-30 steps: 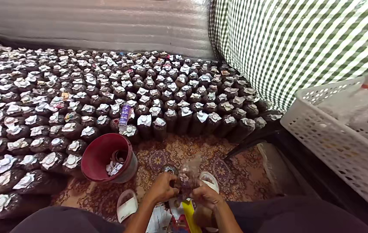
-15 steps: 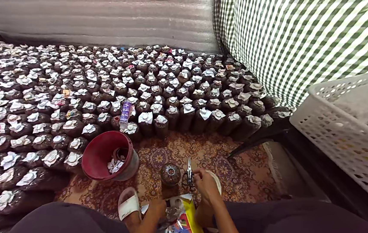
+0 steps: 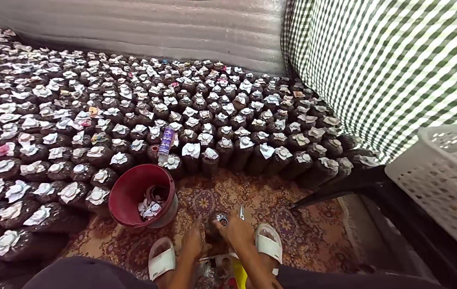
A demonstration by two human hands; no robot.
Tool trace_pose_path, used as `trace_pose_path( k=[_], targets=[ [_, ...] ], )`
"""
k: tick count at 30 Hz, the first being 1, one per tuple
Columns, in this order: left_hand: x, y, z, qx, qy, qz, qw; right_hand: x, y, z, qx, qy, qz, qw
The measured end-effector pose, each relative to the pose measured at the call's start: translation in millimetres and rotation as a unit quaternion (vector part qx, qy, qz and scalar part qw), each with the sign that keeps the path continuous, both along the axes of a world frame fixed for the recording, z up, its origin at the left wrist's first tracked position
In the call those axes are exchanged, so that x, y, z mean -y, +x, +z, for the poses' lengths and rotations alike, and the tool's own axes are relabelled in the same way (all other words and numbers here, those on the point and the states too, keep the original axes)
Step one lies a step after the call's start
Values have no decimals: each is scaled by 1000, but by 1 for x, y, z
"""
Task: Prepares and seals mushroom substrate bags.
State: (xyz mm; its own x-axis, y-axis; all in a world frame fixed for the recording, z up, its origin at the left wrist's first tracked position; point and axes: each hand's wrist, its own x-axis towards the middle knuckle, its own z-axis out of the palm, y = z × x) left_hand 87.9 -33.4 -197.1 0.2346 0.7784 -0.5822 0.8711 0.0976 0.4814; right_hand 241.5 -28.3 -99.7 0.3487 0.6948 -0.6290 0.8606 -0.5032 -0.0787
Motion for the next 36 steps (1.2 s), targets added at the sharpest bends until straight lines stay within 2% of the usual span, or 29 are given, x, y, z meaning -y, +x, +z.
trace_pose_path(
  k=[7,12,16,18,20,22,24,26,28,31,33,36],
  targets=[
    [4,24,-3,80,27,-2,996,-7,2,10,48,-82,99,991],
    [0,17,-4,85,29,-9,996,-5,27,-2,-38,-54,165,984],
    [-11,7,2,97,67,-73,990,10,38,23,-44,-2,258,965],
    [-7,10,6,134,74,-94,984,11,45,41,-42,60,287,955],
    [1,23,15,184,82,-58,978,3,57,57,-11,164,312,936],
    [15,40,28,241,77,23,967,-10,67,69,24,244,333,910],
    [30,54,35,276,69,93,954,-22,68,82,42,262,345,900],
    [35,54,30,298,96,105,944,-14,61,94,29,236,364,901],
    [21,34,25,270,166,54,947,13,59,94,14,231,381,895],
    [-4,13,41,120,197,-45,972,35,80,81,-18,138,319,937],
    [-4,12,43,77,171,-48,981,24,77,79,-30,99,296,949],
    [2,14,31,109,156,-15,982,7,61,80,-33,88,319,943]
  ],
)
